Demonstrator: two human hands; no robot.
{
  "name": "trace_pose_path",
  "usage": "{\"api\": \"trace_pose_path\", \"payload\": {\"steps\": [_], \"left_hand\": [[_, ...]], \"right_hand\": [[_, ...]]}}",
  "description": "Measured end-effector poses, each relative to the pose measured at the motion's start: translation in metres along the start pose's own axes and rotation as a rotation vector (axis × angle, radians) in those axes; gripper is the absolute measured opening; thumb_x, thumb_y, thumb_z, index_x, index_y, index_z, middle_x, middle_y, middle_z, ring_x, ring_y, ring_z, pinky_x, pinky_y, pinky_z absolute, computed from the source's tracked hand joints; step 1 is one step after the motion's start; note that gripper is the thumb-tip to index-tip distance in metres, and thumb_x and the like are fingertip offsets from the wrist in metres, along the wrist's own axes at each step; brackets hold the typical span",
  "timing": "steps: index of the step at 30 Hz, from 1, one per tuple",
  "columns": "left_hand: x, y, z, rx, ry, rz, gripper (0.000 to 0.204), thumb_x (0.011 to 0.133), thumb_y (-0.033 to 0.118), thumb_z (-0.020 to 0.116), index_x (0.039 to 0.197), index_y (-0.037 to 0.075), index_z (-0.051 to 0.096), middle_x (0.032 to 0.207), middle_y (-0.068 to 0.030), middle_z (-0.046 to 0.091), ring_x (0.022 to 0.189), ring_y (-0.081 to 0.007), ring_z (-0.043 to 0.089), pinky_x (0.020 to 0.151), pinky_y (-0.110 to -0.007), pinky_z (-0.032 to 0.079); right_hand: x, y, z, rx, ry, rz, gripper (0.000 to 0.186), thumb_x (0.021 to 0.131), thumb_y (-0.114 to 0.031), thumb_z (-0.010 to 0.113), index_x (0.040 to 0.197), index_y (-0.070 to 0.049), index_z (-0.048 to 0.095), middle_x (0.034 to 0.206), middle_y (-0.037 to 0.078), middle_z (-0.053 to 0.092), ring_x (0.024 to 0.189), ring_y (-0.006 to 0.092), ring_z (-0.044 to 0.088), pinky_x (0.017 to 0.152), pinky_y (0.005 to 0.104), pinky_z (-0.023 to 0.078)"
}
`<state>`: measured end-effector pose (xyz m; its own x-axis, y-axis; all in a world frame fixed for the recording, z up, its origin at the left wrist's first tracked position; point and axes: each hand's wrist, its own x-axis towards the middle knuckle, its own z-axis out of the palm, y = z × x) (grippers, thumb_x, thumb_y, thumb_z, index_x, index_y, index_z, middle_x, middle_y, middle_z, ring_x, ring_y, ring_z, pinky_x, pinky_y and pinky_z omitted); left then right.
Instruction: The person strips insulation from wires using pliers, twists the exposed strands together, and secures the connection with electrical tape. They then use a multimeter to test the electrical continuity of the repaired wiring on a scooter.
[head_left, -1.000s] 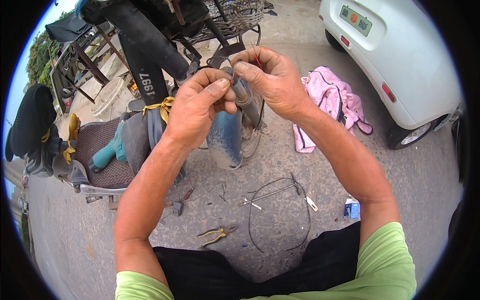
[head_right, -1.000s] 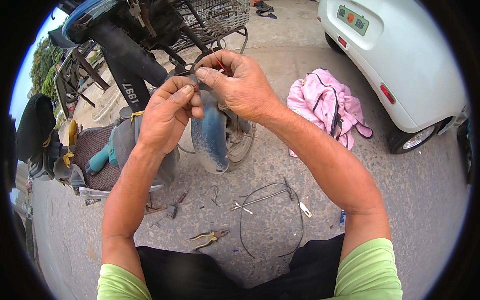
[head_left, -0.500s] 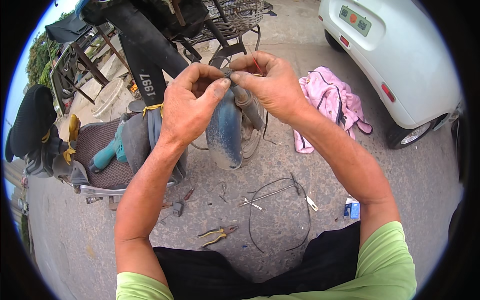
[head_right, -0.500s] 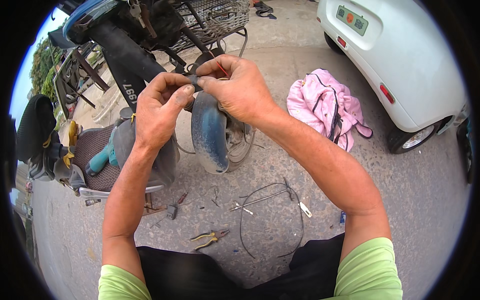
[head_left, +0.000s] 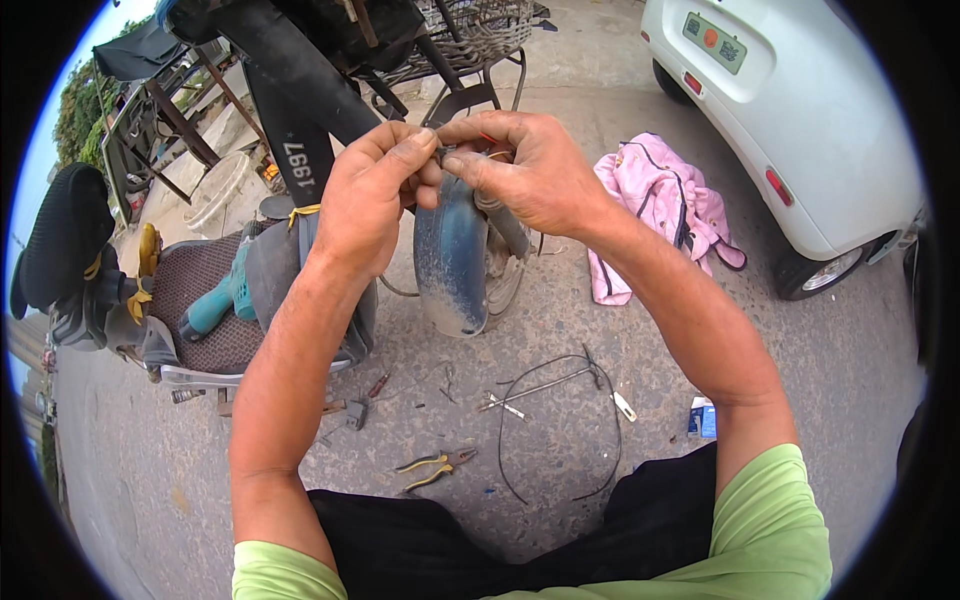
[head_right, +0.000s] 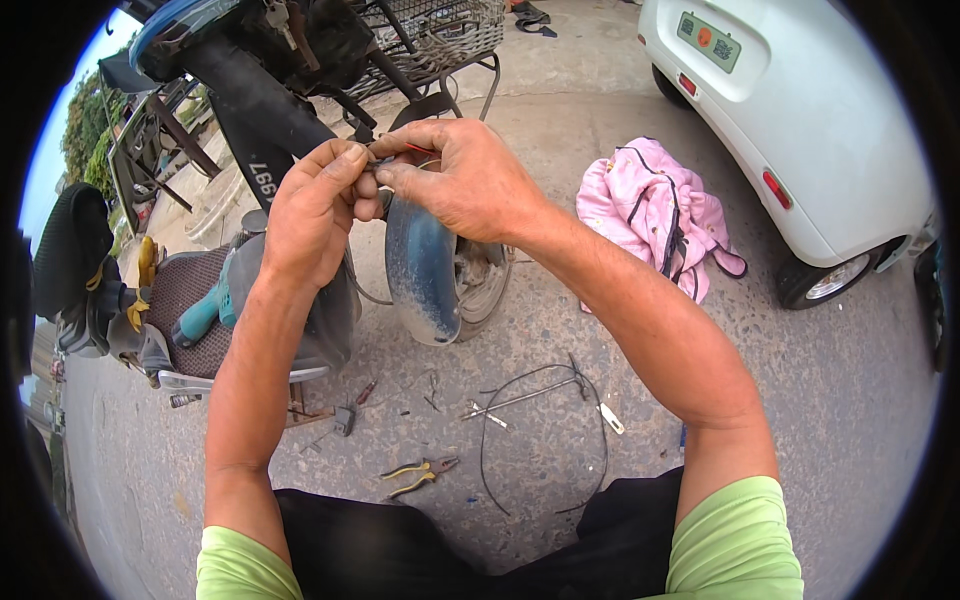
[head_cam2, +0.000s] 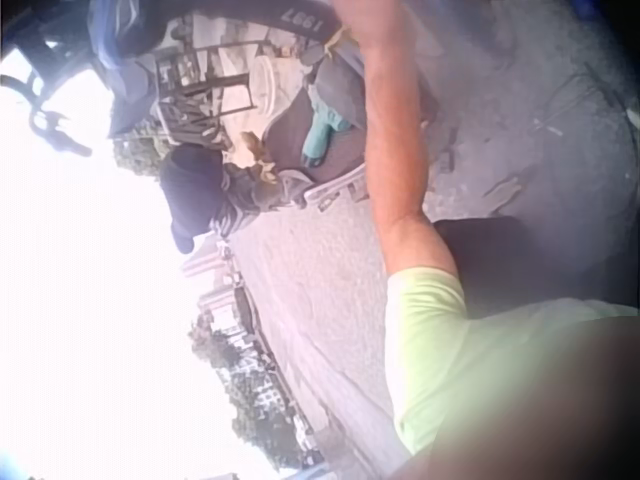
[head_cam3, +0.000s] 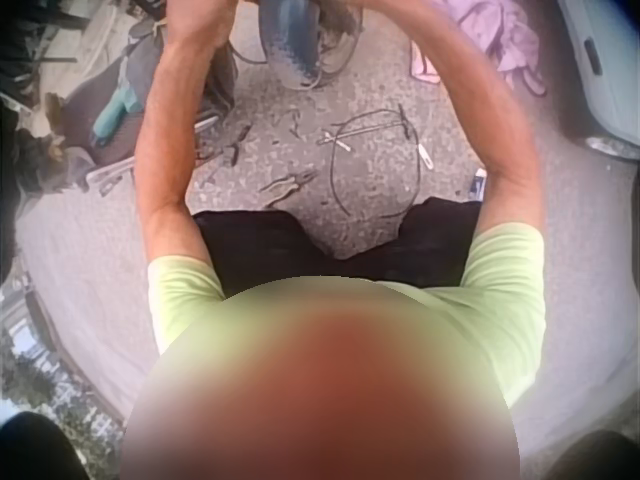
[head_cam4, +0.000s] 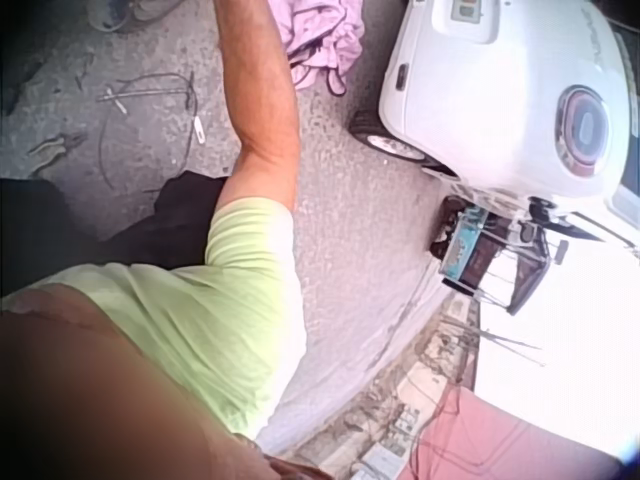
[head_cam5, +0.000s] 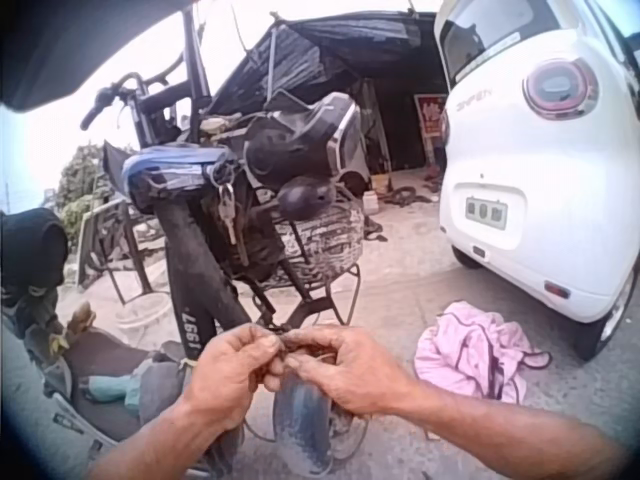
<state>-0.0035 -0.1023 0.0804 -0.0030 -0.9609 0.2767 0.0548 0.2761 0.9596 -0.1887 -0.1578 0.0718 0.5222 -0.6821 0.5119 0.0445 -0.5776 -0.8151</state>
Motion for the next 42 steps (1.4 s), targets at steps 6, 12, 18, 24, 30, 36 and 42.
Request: {"api": "trace_pose_path", "payload": {"steps": [6, 12, 18, 24, 30, 36, 42], "left_hand": [[0.002, 0.002, -0.005, -0.264, -0.036, -0.083, 0.020, 0.102, 0.022, 0.056, 0.097, 0.004, 0.060, 0.076, -0.0011, 0.058, 0.063, -0.0108, 0.053, 0.065, -0.031, 0.048], [0.003, 0.004, -0.003, -0.226, 0.022, -0.075, 0.019, 0.100, 0.022, 0.059, 0.099, 0.004, 0.062, 0.081, -0.0025, 0.062, 0.067, -0.0113, 0.057, 0.066, -0.029, 0.050], [-0.018, 0.034, 0.027, 0.832, 0.142, 0.361, 0.032, 0.092, 0.017, 0.064, 0.116, -0.005, 0.062, 0.096, -0.0102, 0.066, 0.082, -0.0171, 0.063, 0.078, -0.029, 0.051], [-0.091, 0.071, 0.075, 1.423, -0.426, 0.536, 0.026, 0.075, 0.015, 0.076, 0.096, 0.006, 0.065, 0.086, -0.0085, 0.061, 0.079, -0.0283, 0.063, 0.070, -0.040, 0.049], [-0.128, 0.072, 0.112, 1.356, -0.718, 0.825, 0.026, 0.075, 0.016, 0.075, 0.097, 0.005, 0.065, 0.087, -0.0081, 0.063, 0.078, -0.0273, 0.064, 0.069, -0.038, 0.050], [-0.134, 0.072, 0.116, 1.339, -0.851, 0.887, 0.027, 0.075, 0.017, 0.074, 0.098, 0.005, 0.066, 0.087, -0.0077, 0.064, 0.078, -0.0264, 0.065, 0.069, -0.037, 0.051], [-0.128, 0.080, 0.098, 1.270, -0.947, 0.719, 0.028, 0.076, 0.018, 0.073, 0.099, 0.004, 0.066, 0.088, -0.0073, 0.065, 0.077, -0.0254, 0.066, 0.068, -0.036, 0.051]], "right_hand": [[0.006, 0.000, 0.004, -0.091, 0.048, -0.076, 0.028, 0.088, -0.016, 0.068, 0.108, 0.002, 0.071, 0.099, 0.012, 0.070, 0.086, 0.0172, 0.067, 0.077, 0.0311, 0.054], [0.009, 0.009, 0.002, -0.178, 0.093, -0.175, 0.022, 0.089, -0.016, 0.069, 0.104, 0.000, 0.072, 0.094, 0.011, 0.069, 0.082, 0.0195, 0.066, 0.073, 0.0313, 0.053], [0.008, 0.026, -0.006, -0.124, 0.093, -0.144, 0.020, 0.088, -0.015, 0.069, 0.100, -0.001, 0.072, 0.093, 0.011, 0.069, 0.081, 0.0178, 0.066, 0.072, 0.0301, 0.052], [0.018, 0.027, 0.014, -0.160, 0.122, -0.187, 0.022, 0.088, -0.018, 0.071, 0.102, -0.001, 0.072, 0.089, 0.008, 0.071, 0.079, 0.0129, 0.063, 0.071, 0.0276, 0.051], [-0.003, 0.054, 0.001, -0.368, 0.141, -0.032, 0.015, 0.092, -0.012, 0.068, 0.099, 0.001, 0.069, 0.082, 0.001, 0.067, 0.073, 0.0066, 0.058, 0.064, 0.0227, 0.047], [-0.005, 0.068, 0.007, -0.161, 0.073, -0.186, 0.018, 0.090, -0.014, 0.069, 0.098, 0.002, 0.070, 0.079, 0.003, 0.068, 0.072, 0.0098, 0.060, 0.067, 0.0262, 0.050], [-0.002, 0.054, 0.016, -0.106, 0.099, -0.183, 0.020, 0.089, -0.014, 0.067, 0.097, 0.004, 0.070, 0.080, 0.008, 0.070, 0.072, 0.0130, 0.063, 0.067, 0.0293, 0.051]]}}
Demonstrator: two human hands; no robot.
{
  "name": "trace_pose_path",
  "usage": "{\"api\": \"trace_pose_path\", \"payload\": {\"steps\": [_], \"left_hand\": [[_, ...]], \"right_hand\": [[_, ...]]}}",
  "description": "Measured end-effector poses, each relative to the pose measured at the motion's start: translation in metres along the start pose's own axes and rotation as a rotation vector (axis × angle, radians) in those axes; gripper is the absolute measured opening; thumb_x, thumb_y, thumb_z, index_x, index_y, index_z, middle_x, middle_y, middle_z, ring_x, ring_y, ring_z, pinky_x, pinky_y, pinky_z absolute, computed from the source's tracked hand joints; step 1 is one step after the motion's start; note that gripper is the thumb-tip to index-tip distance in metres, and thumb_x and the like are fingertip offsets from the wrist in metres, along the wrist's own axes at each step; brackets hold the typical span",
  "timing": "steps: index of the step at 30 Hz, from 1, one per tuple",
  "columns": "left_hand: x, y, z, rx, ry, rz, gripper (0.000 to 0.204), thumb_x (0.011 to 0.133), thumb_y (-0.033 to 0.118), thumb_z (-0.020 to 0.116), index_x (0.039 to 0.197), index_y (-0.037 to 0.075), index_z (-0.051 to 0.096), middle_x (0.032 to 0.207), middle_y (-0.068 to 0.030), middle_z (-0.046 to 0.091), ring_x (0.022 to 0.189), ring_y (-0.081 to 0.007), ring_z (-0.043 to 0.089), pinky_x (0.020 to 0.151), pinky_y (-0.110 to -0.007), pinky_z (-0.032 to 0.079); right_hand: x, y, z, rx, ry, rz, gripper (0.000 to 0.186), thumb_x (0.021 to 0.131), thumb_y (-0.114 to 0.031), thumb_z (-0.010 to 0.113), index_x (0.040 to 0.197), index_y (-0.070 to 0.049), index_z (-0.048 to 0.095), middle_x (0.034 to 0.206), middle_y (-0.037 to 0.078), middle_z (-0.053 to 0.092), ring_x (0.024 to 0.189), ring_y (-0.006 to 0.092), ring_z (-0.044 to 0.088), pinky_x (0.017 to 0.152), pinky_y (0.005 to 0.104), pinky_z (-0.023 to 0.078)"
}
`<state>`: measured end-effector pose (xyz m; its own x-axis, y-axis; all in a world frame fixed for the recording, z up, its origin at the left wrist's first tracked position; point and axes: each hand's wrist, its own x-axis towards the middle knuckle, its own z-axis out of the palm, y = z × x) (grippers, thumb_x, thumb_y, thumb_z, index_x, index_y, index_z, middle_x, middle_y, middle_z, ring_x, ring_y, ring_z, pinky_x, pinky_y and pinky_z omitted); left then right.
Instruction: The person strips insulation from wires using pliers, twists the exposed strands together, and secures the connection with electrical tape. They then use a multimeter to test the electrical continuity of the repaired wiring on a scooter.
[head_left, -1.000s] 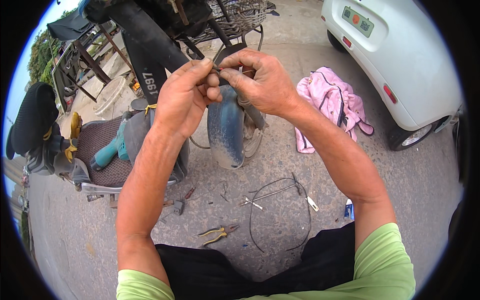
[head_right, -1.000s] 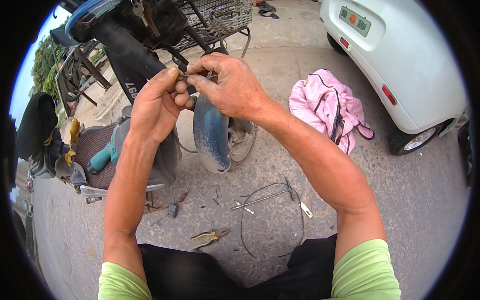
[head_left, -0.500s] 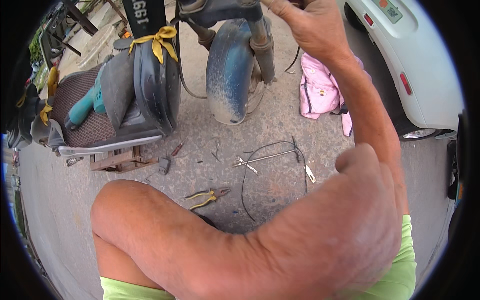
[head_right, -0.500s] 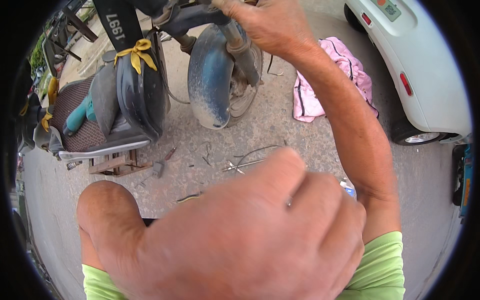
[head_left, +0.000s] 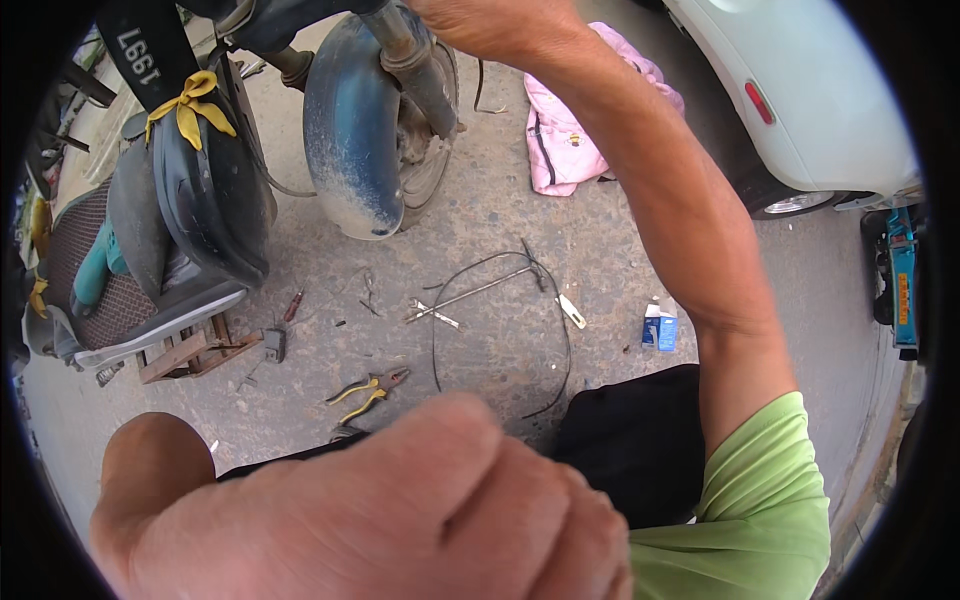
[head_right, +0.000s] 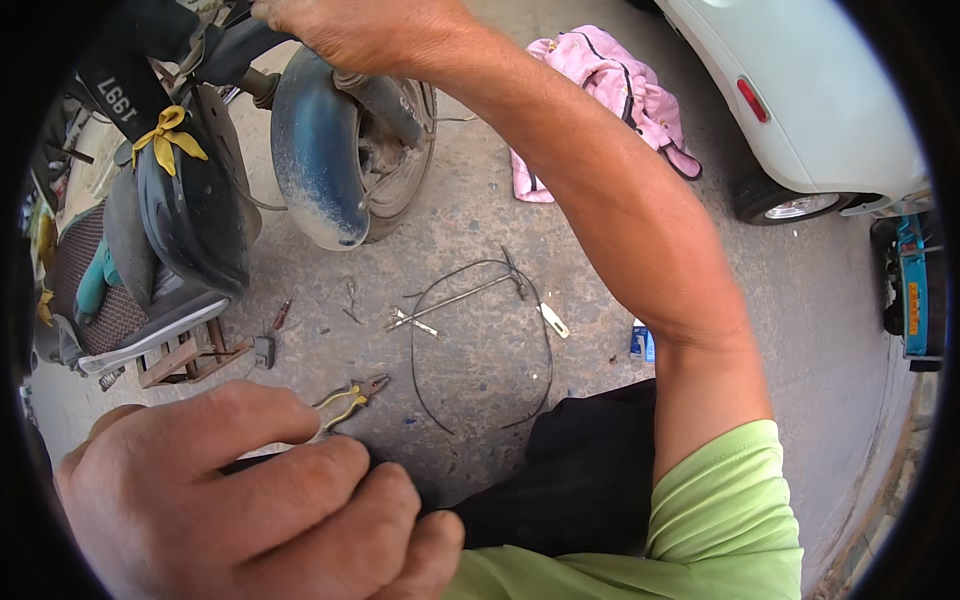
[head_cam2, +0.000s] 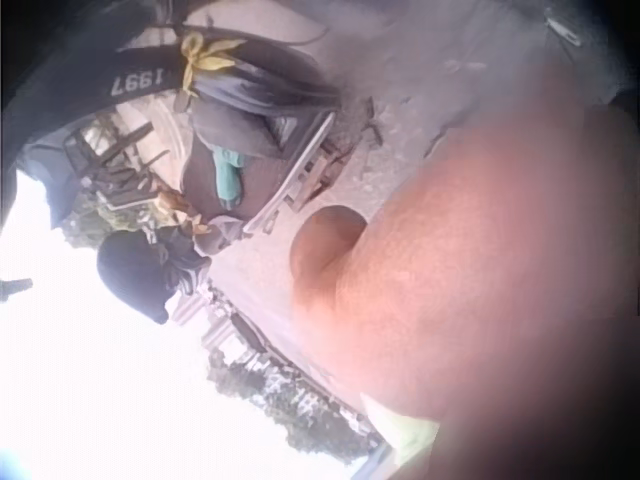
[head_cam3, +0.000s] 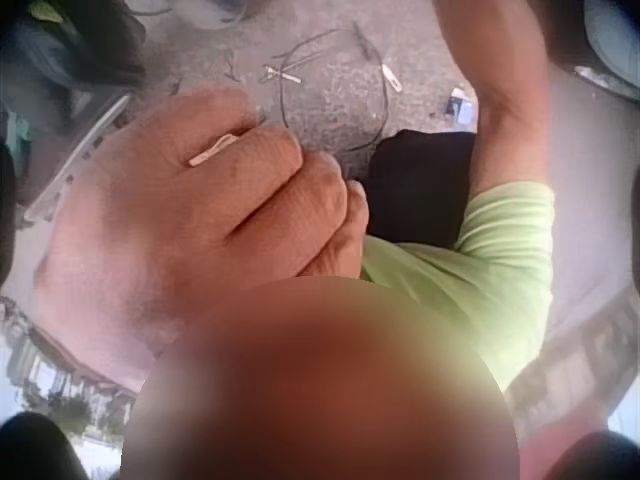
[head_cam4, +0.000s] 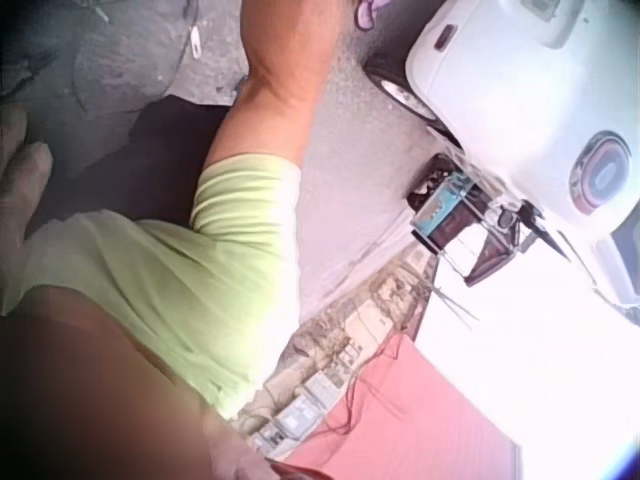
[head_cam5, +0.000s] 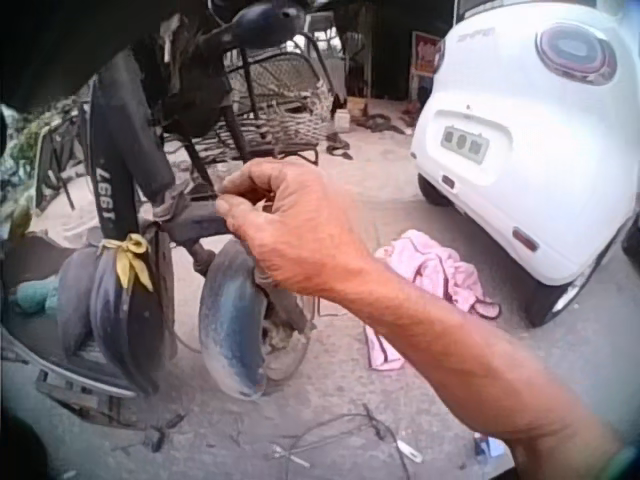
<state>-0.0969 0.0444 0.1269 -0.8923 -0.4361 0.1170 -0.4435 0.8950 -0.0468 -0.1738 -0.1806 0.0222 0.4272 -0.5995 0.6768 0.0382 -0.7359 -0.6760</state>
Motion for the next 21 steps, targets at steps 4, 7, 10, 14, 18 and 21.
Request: {"api": "trace_pose_path", "payload": {"steps": [4, 7, 10, 14, 18, 21], "left_hand": [[-0.028, -0.049, 0.054, -0.446, -0.141, -0.151, 0.029, 0.076, 0.019, 0.072, 0.100, 0.004, 0.066, 0.088, -0.0071, 0.066, 0.077, -0.0248, 0.067, 0.068, -0.035, 0.052], [-0.109, -0.074, 0.136, -0.797, -0.359, -0.693, 0.038, 0.082, 0.016, 0.074, 0.115, -0.001, 0.065, 0.099, -0.0156, 0.070, 0.088, -0.0296, 0.070, 0.079, -0.040, 0.055], [-0.226, -0.050, 0.247, -0.949, -0.292, -1.216, 0.045, 0.083, 0.019, 0.075, 0.122, -0.002, 0.062, 0.107, -0.0148, 0.071, 0.094, -0.0292, 0.070, 0.088, -0.037, 0.054], [-0.272, 0.044, 0.359, -0.631, -0.234, -1.085, 0.057, 0.079, 0.025, 0.078, 0.129, 0.006, 0.059, 0.128, -0.0176, 0.059, 0.116, -0.0361, 0.058, 0.097, -0.044, 0.048], [-0.242, 0.100, 0.384, -0.382, -0.170, -1.109, 0.063, 0.072, 0.024, 0.081, 0.129, 0.009, 0.058, 0.127, -0.0146, 0.055, 0.119, -0.0356, 0.053, 0.095, -0.045, 0.048], [-0.233, 0.096, 0.395, -0.397, -0.135, -1.130, 0.063, 0.070, 0.022, 0.081, 0.128, 0.010, 0.060, 0.123, -0.0140, 0.056, 0.118, -0.0350, 0.054, 0.092, -0.045, 0.049]], "right_hand": [[-0.012, 0.015, -0.028, -0.016, -0.004, -0.020, 0.023, 0.087, -0.013, 0.065, 0.099, 0.006, 0.070, 0.083, 0.012, 0.072, 0.074, 0.0167, 0.066, 0.070, 0.0314, 0.053], [-0.002, 0.015, -0.007, -0.005, 0.060, -0.097, 0.024, 0.086, -0.015, 0.067, 0.097, 0.006, 0.071, 0.083, 0.013, 0.072, 0.075, 0.0153, 0.066, 0.071, 0.0302, 0.053], [-0.002, -0.008, 0.001, -0.014, 0.051, 0.007, 0.023, 0.086, -0.015, 0.069, 0.096, 0.005, 0.072, 0.080, 0.010, 0.072, 0.072, 0.0132, 0.065, 0.068, 0.0284, 0.053], [-0.002, 0.010, -0.008, 0.033, 0.044, -0.108, 0.022, 0.087, -0.016, 0.070, 0.096, 0.004, 0.072, 0.081, 0.008, 0.072, 0.072, 0.0113, 0.063, 0.068, 0.0283, 0.052], [-0.009, -0.004, -0.014, -0.031, 0.059, -0.001, 0.024, 0.087, -0.016, 0.070, 0.098, 0.005, 0.072, 0.083, 0.009, 0.072, 0.074, 0.0115, 0.063, 0.069, 0.0281, 0.052], [-0.008, -0.009, -0.021, -0.052, 0.043, 0.025, 0.025, 0.088, -0.017, 0.068, 0.100, 0.006, 0.070, 0.085, 0.010, 0.072, 0.077, 0.0128, 0.064, 0.071, 0.0287, 0.052]]}}
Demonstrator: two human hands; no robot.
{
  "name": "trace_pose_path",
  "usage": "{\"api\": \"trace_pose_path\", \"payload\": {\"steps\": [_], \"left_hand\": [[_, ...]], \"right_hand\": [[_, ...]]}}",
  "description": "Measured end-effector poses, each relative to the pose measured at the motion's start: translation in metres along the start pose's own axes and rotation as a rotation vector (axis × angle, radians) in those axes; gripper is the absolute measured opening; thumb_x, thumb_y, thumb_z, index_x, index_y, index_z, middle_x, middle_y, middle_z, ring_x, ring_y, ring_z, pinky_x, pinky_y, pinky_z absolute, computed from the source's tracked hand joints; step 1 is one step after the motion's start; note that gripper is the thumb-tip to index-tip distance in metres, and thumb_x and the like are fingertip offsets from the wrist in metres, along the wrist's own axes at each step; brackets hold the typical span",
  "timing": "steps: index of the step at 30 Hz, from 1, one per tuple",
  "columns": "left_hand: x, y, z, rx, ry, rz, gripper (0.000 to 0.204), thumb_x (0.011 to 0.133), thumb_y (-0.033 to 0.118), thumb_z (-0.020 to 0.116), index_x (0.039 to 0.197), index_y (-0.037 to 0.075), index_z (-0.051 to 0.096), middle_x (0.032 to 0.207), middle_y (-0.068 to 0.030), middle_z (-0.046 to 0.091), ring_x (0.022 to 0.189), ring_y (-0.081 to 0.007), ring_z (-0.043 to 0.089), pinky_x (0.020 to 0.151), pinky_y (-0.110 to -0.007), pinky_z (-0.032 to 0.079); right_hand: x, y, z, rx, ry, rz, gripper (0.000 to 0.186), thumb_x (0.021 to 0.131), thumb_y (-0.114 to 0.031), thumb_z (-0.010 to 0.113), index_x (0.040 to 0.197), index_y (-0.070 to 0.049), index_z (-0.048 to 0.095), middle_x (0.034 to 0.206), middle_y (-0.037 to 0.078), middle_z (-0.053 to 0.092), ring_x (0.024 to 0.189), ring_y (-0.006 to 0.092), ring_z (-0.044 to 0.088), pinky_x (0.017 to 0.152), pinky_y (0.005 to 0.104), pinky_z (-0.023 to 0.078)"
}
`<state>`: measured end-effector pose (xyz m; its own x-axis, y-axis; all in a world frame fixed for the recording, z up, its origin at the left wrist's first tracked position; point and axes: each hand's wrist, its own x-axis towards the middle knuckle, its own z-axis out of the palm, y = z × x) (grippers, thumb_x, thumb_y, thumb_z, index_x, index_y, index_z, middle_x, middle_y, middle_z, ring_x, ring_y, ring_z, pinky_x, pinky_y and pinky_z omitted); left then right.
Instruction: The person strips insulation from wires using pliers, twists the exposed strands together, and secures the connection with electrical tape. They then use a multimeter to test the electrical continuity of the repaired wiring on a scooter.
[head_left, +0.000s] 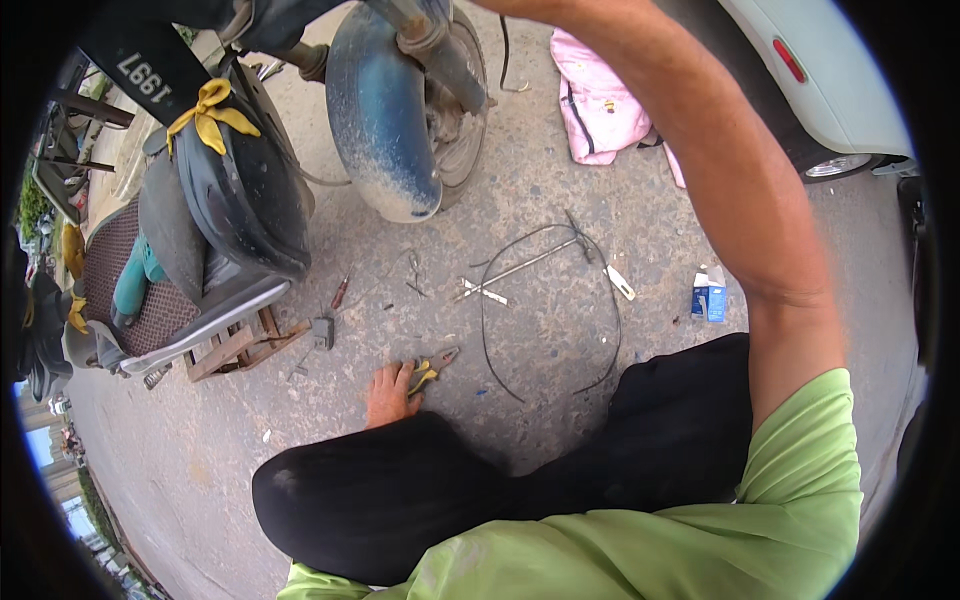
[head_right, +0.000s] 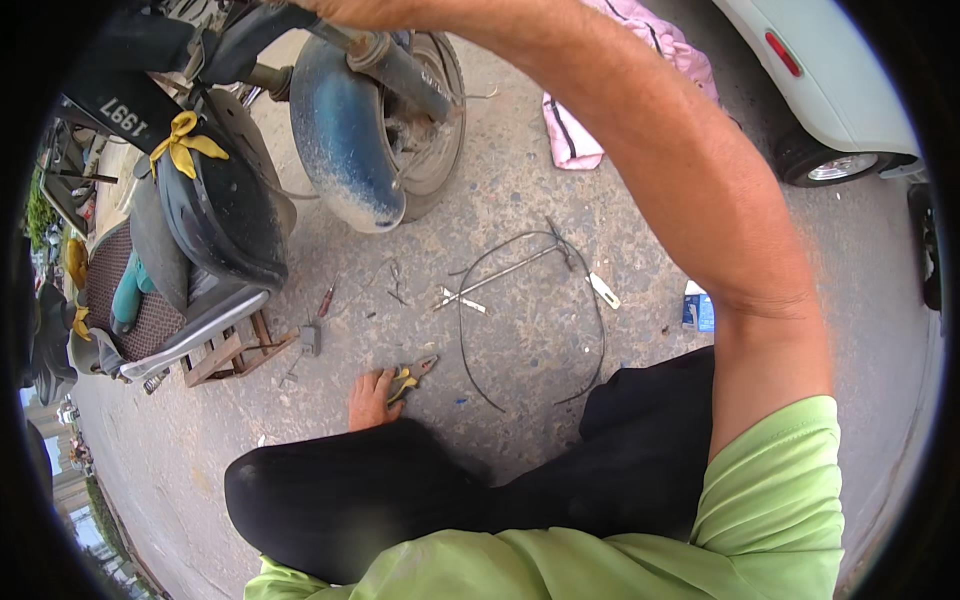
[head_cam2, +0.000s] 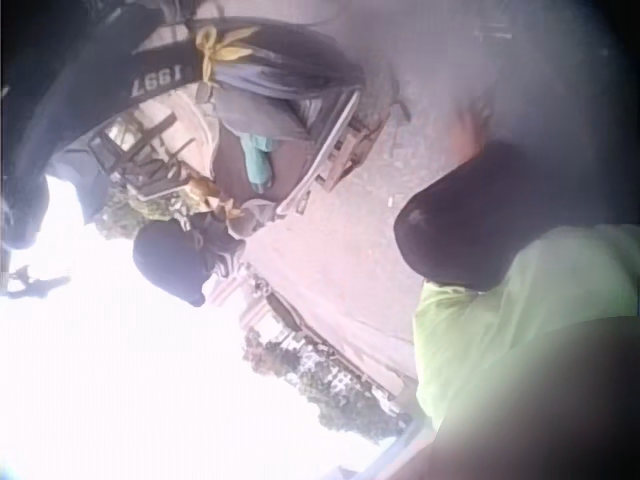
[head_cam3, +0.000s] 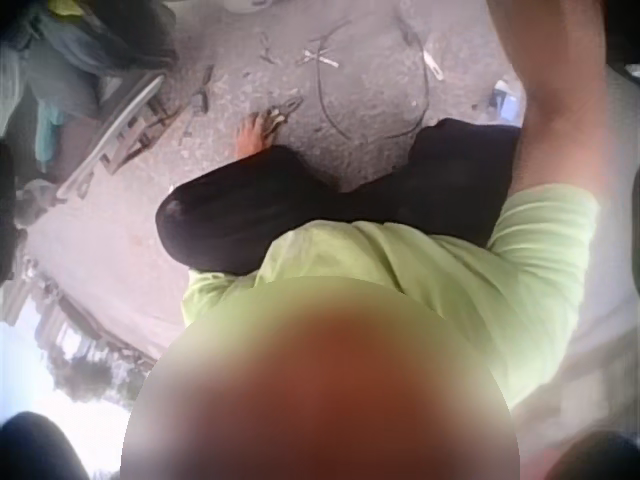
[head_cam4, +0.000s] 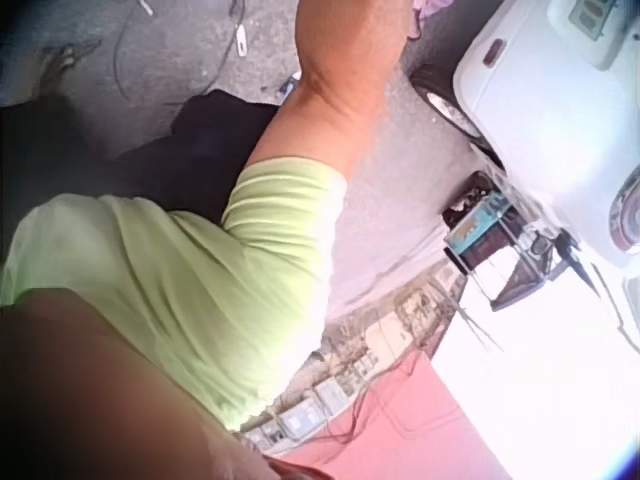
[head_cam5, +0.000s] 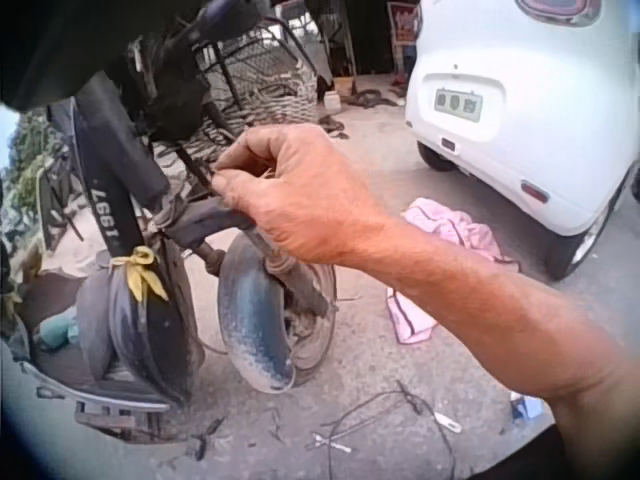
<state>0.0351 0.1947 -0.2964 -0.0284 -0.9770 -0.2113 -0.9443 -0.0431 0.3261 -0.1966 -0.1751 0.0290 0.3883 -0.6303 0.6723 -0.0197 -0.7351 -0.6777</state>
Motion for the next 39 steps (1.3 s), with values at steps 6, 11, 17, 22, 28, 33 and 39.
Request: {"api": "trace_pose_path", "payload": {"steps": [6, 11, 17, 22, 28, 33, 39], "left_hand": [[0.003, -0.023, -0.056, -0.509, -0.226, -0.148, 0.056, 0.081, 0.018, 0.068, 0.133, 0.001, 0.054, 0.107, -0.0184, 0.065, 0.095, -0.0335, 0.067, 0.079, -0.041, 0.055], [0.059, 0.028, -0.224, -1.361, -0.374, -0.185, 0.056, 0.089, 0.031, 0.061, 0.131, 0.000, 0.042, 0.108, -0.0234, 0.063, 0.084, -0.0308, 0.070, 0.061, -0.037, 0.058], [0.120, 0.114, -0.350, -1.513, -0.193, 0.236, 0.035, 0.082, 0.029, 0.076, 0.089, 0.004, 0.052, 0.108, -0.0206, 0.060, 0.077, -0.0245, 0.065, 0.057, -0.035, 0.055], [0.149, 0.135, -0.357, -1.454, -0.009, 0.259, 0.024, 0.085, 0.021, 0.073, 0.092, 0.004, 0.057, 0.108, -0.0153, 0.059, 0.084, -0.0252, 0.064, 0.070, -0.037, 0.055], [0.157, 0.142, -0.346, -0.931, 0.269, 0.154, 0.048, 0.087, 0.012, 0.064, 0.134, 0.002, 0.056, 0.124, -0.0133, 0.061, 0.114, -0.0191, 0.059, 0.092, -0.033, 0.046], [0.159, 0.144, -0.347, -0.537, 0.526, 0.230, 0.047, 0.087, 0.015, 0.066, 0.131, 0.001, 0.058, 0.123, -0.0124, 0.062, 0.114, -0.0213, 0.056, 0.100, -0.035, 0.042], [0.156, 0.140, -0.349, -0.379, 0.605, 0.226, 0.045, 0.088, 0.018, 0.066, 0.129, 0.000, 0.059, 0.123, -0.0136, 0.060, 0.115, -0.0228, 0.055, 0.101, -0.037, 0.042]], "right_hand": [[0.019, -0.004, 0.010, 0.121, -0.083, 0.044, 0.026, 0.092, -0.020, 0.065, 0.102, 0.004, 0.069, 0.089, 0.008, 0.070, 0.078, 0.0119, 0.063, 0.070, 0.0269, 0.050], [0.034, -0.012, -0.007, -0.038, 0.022, 0.011, 0.031, 0.086, -0.026, 0.067, 0.102, -0.001, 0.074, 0.090, 0.011, 0.073, 0.077, 0.0187, 0.065, 0.075, 0.0332, 0.053], [0.041, -0.010, -0.005, -0.003, 0.031, 0.043, 0.029, 0.087, -0.025, 0.066, 0.100, 0.000, 0.073, 0.084, 0.010, 0.072, 0.073, 0.0168, 0.064, 0.071, 0.0323, 0.052], [0.045, -0.010, -0.004, 0.099, 0.052, 0.083, 0.028, 0.087, -0.024, 0.066, 0.098, 0.001, 0.072, 0.080, 0.009, 0.071, 0.072, 0.0156, 0.064, 0.070, 0.0316, 0.051], [0.037, -0.014, -0.003, 0.005, 0.006, 0.099, 0.028, 0.084, -0.022, 0.066, 0.097, 0.002, 0.072, 0.083, 0.013, 0.072, 0.075, 0.0216, 0.068, 0.073, 0.0339, 0.053], [0.036, -0.017, 0.008, 0.008, -0.016, 0.124, 0.028, 0.081, -0.021, 0.065, 0.095, 0.003, 0.071, 0.084, 0.016, 0.072, 0.078, 0.0266, 0.070, 0.075, 0.0361, 0.054], [0.037, -0.017, 0.016, -0.040, -0.029, 0.056, 0.024, 0.078, -0.018, 0.066, 0.089, 0.002, 0.071, 0.081, 0.016, 0.071, 0.075, 0.0287, 0.070, 0.073, 0.0372, 0.054]]}}
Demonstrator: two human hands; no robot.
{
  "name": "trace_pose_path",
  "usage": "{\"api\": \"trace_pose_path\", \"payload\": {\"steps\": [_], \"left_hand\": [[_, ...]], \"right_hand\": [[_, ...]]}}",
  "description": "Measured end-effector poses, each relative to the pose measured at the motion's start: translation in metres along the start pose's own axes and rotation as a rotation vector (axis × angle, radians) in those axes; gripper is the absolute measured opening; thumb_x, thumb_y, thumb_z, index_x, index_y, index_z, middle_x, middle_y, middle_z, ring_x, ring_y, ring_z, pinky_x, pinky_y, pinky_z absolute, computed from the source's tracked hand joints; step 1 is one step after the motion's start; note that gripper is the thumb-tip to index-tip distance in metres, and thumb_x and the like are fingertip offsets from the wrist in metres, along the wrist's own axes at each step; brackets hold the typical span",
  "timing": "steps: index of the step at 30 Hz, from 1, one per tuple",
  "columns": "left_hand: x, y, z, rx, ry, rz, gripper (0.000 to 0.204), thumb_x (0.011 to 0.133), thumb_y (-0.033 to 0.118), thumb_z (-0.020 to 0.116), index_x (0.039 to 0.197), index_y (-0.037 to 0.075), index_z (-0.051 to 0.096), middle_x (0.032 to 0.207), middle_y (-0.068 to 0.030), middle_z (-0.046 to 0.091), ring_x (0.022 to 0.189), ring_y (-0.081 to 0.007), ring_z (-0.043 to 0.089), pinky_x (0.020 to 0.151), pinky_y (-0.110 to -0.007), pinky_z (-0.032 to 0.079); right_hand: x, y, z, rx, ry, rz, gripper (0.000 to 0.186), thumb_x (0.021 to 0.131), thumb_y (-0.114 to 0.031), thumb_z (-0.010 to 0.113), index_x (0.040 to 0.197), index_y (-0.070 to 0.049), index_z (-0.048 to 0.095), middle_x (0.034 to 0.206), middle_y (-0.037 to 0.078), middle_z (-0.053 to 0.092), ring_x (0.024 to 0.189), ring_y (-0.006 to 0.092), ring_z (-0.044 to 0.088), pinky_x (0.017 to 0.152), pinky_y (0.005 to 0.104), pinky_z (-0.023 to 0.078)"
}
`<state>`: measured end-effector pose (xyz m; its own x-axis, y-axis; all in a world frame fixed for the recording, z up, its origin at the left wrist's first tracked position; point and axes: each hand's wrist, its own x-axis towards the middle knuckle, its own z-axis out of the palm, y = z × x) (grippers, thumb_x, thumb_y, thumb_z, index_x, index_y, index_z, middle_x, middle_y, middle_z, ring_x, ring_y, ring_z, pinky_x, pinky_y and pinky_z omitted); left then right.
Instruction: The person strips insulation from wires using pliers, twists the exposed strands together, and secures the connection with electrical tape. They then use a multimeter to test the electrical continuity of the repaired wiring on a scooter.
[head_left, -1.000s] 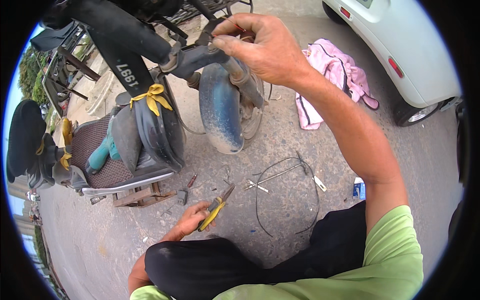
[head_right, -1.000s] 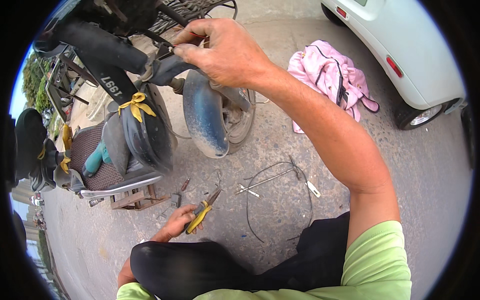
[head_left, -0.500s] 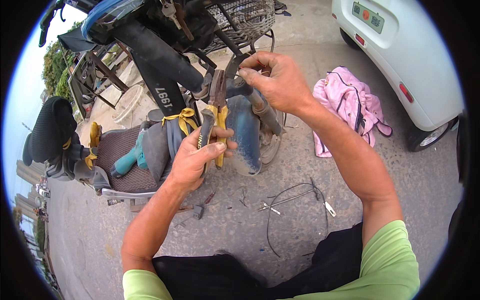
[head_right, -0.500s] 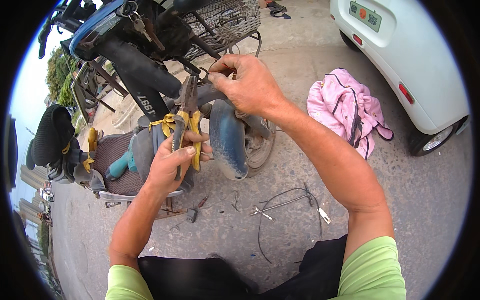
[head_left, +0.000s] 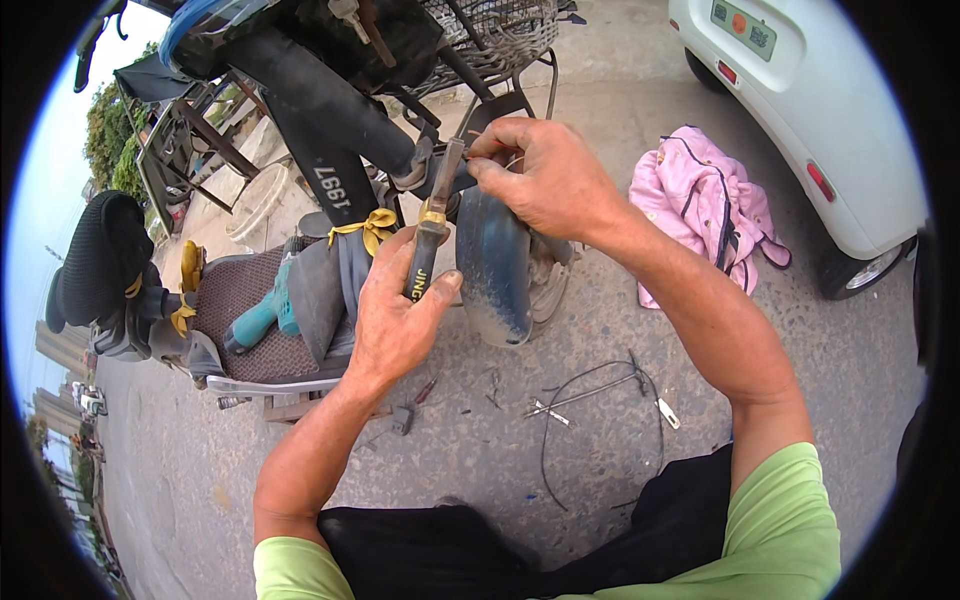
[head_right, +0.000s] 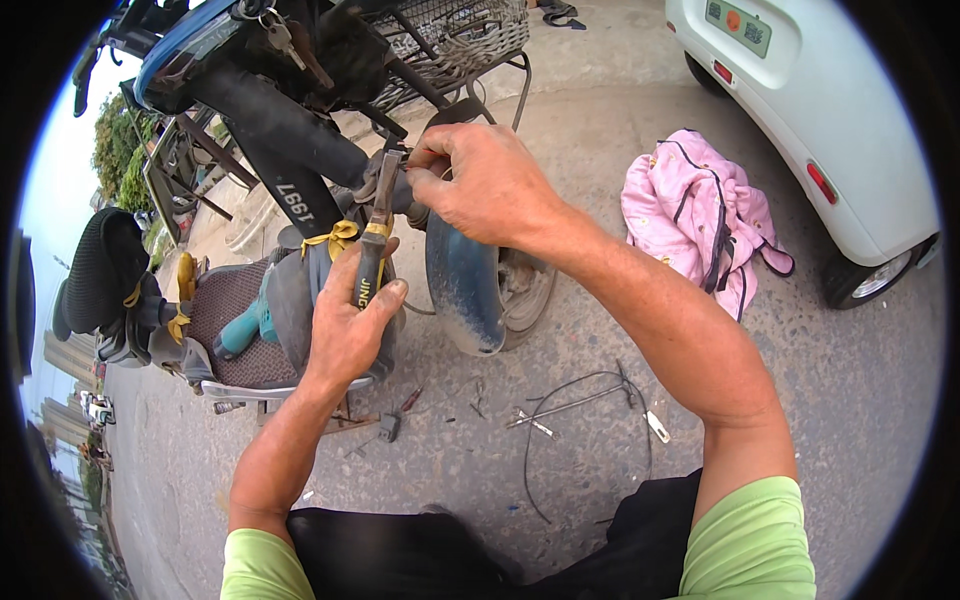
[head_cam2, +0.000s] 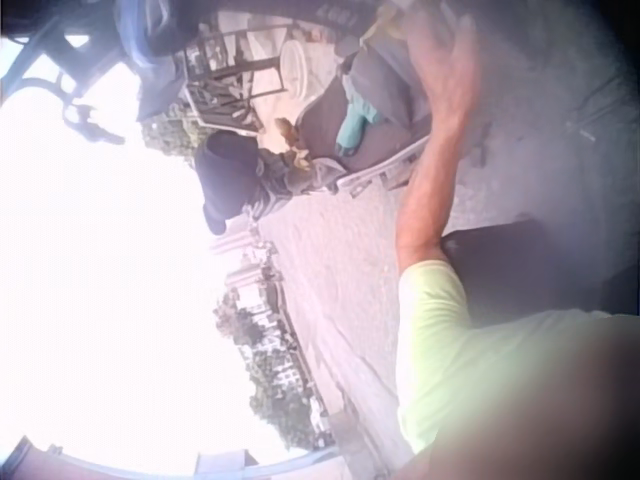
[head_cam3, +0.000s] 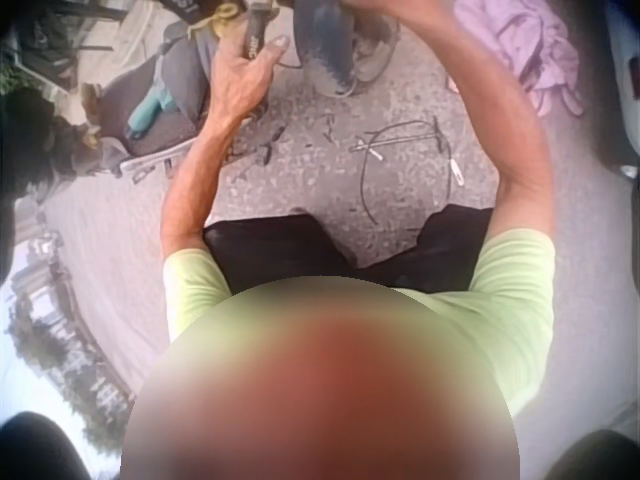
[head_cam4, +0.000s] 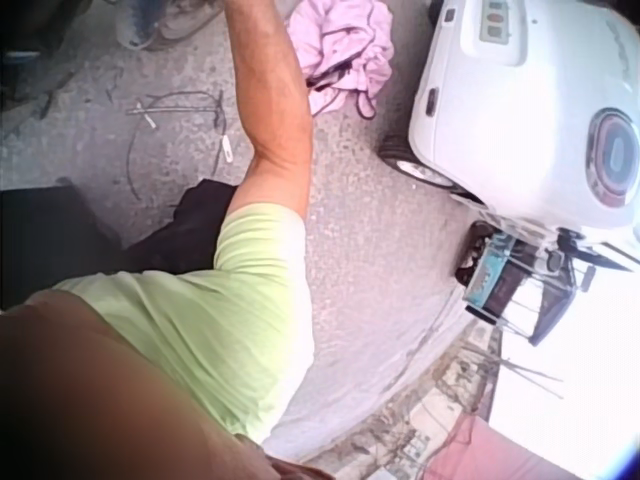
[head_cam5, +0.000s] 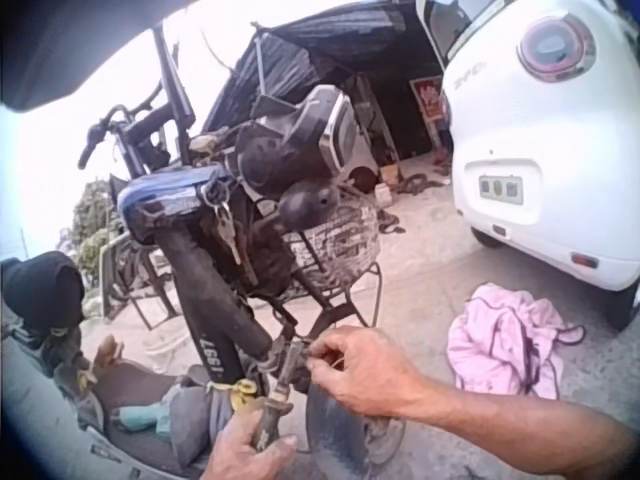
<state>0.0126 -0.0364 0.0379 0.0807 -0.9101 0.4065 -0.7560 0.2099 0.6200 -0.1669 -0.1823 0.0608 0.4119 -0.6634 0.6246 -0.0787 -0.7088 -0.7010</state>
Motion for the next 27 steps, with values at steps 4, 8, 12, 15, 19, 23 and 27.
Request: {"api": "trace_pose_path", "payload": {"steps": [4, 8, 12, 15, 19, 23, 27], "left_hand": [[0.003, 0.003, 0.000, 0.054, -0.014, 0.026, 0.044, 0.088, 0.019, 0.066, 0.127, -0.001, 0.060, 0.118, -0.0133, 0.060, 0.109, -0.0224, 0.057, 0.097, -0.037, 0.043], [0.005, -0.003, 0.000, -0.022, -0.060, -0.027, 0.036, 0.091, 0.022, 0.065, 0.118, -0.001, 0.062, 0.104, -0.0095, 0.064, 0.092, -0.0173, 0.060, 0.083, -0.032, 0.048], [0.005, -0.011, -0.003, -0.244, -0.168, -0.195, 0.031, 0.093, 0.023, 0.065, 0.111, -0.001, 0.062, 0.095, -0.0063, 0.067, 0.080, -0.0122, 0.060, 0.074, -0.027, 0.048], [0.008, -0.012, -0.004, -0.258, -0.206, -0.210, 0.032, 0.092, 0.024, 0.065, 0.111, -0.002, 0.062, 0.096, -0.0068, 0.068, 0.080, -0.0112, 0.059, 0.074, -0.027, 0.049], [0.008, 0.000, -0.001, -0.229, -0.134, -0.129, 0.036, 0.092, 0.026, 0.066, 0.114, -0.002, 0.062, 0.099, -0.0076, 0.068, 0.082, -0.0109, 0.056, 0.075, -0.029, 0.049], [0.007, 0.002, -0.002, -0.129, -0.118, -0.128, 0.039, 0.091, 0.028, 0.066, 0.115, -0.002, 0.063, 0.098, -0.0075, 0.067, 0.083, -0.0111, 0.056, 0.075, -0.029, 0.048], [0.008, 0.009, -0.002, -0.081, -0.159, -0.212, 0.039, 0.090, 0.032, 0.067, 0.108, -0.002, 0.062, 0.095, -0.0102, 0.065, 0.083, -0.0159, 0.059, 0.076, -0.033, 0.049]], "right_hand": [[-0.001, -0.001, 0.004, -0.017, -0.027, -0.008, 0.021, 0.078, -0.017, 0.066, 0.086, 0.002, 0.070, 0.079, 0.016, 0.071, 0.074, 0.0303, 0.070, 0.072, 0.0381, 0.054], [-0.001, -0.001, 0.002, -0.046, -0.018, -0.040, 0.020, 0.078, -0.017, 0.066, 0.084, 0.002, 0.070, 0.079, 0.016, 0.071, 0.075, 0.0324, 0.070, 0.072, 0.0399, 0.054], [0.001, 0.001, -0.001, -0.108, -0.027, -0.100, 0.020, 0.079, -0.018, 0.065, 0.083, 0.001, 0.070, 0.078, 0.017, 0.070, 0.075, 0.0343, 0.069, 0.071, 0.0410, 0.054], [0.001, 0.001, -0.004, -0.132, -0.039, -0.104, 0.020, 0.079, -0.018, 0.064, 0.082, 0.001, 0.070, 0.077, 0.017, 0.069, 0.075, 0.0353, 0.069, 0.071, 0.0418, 0.054], [0.003, -0.002, -0.009, -0.202, -0.091, -0.076, 0.021, 0.078, -0.017, 0.065, 0.085, 0.002, 0.069, 0.081, 0.018, 0.068, 0.076, 0.0335, 0.068, 0.072, 0.0405, 0.053], [0.002, -0.006, -0.004, -0.308, -0.058, -0.153, 0.016, 0.077, -0.014, 0.063, 0.083, -0.002, 0.072, 0.077, 0.019, 0.069, 0.077, 0.0388, 0.068, 0.071, 0.0457, 0.054], [0.001, -0.004, -0.004, -0.358, -0.083, -0.145, 0.016, 0.077, -0.013, 0.063, 0.085, -0.004, 0.073, 0.077, 0.019, 0.069, 0.077, 0.0390, 0.068, 0.071, 0.0468, 0.054]]}}
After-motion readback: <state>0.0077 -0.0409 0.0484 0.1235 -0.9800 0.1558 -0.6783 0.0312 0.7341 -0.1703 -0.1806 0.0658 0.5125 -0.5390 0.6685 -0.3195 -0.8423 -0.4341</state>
